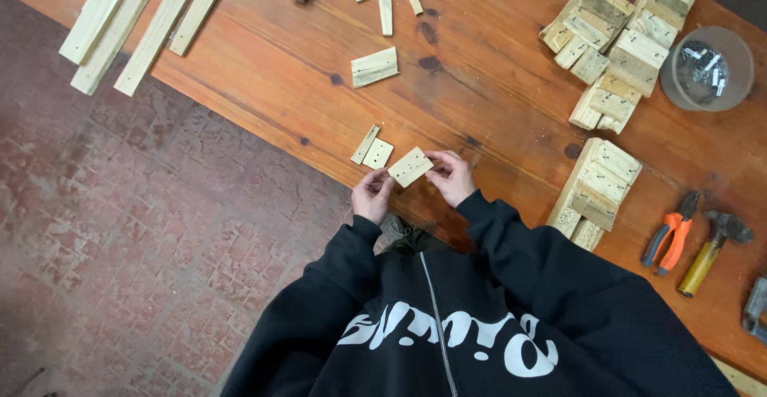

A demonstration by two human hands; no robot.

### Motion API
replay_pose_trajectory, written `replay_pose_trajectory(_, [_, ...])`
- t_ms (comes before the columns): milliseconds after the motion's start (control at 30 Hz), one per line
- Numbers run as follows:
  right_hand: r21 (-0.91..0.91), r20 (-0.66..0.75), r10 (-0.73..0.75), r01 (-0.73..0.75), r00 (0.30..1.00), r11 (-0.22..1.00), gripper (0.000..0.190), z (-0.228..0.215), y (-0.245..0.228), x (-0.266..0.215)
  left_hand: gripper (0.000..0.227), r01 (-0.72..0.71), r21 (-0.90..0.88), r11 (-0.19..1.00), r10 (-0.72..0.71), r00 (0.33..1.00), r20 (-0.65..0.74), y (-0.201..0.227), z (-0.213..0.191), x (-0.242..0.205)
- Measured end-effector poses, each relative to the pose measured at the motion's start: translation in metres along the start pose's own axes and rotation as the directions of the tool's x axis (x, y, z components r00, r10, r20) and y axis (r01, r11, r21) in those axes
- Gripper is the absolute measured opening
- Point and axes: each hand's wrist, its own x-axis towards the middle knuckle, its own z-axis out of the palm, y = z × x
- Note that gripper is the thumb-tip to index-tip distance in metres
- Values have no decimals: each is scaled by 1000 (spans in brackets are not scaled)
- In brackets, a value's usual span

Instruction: The person assembles small wooden blocks into a rectangular frame on a workbench. They pick up nails from a container, position them on the wood, and hammer them in to secure the pieces together.

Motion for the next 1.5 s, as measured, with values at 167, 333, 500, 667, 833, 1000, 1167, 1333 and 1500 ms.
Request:
replay_pose_trajectory(167, [47, 35, -2, 0, 999, 999, 40, 7, 0, 4, 25, -14, -59, 998, 13, 999, -32, 2, -5, -2])
replay_pose_trajectory(333, [46, 87, -14, 10, 996, 999, 40, 11, -14, 3, 27, 6, -83, 997, -10, 998, -54, 3, -10, -5])
replay_pose_trajectory(500, [65, 95, -21, 15, 995, 998, 40, 7, -10, 8, 38, -4, -134, 991, 1, 1000, -19, 13, -9, -6])
replay_pose_trajectory(667, [46, 78, 2, -6, 997, 999, 49, -7, 4, 5, 42, -20, -127, 992, 20, 1000, 6, 22, 0, -7])
replay_pose_trajectory(833, [-73, 37, -36, 39, 999, 997, 74, -26, -18, -24, 41, -23, -101, 995, 32, 995, 95, 0, 14, -4])
replay_pose_trajectory(1000, [-340, -30, -15, 4, 999, 941, 75, -52, 3, -66, 35, 35, -74, 997, -16, 968, 249, -46, 43, -18])
replay_pose_trajectory(1167, [-230, -208, -39, -10, 977, 973, 73, -80, 43, -111, 30, 12, 21, 1000, -18, 926, 377, -42, 77, -35])
replay_pose_trajectory(1333, [-118, -301, -16, -21, 954, 993, 74, -113, 44, -139, 29, -69, 118, 991, 5, 882, 471, -25, 113, -41])
replay_pose_trajectory(1500, [-96, -356, 25, -63, 934, 993, 76, -154, 20, -164, 37, -259, 278, 925, 69, 834, 547, -25, 157, -50])
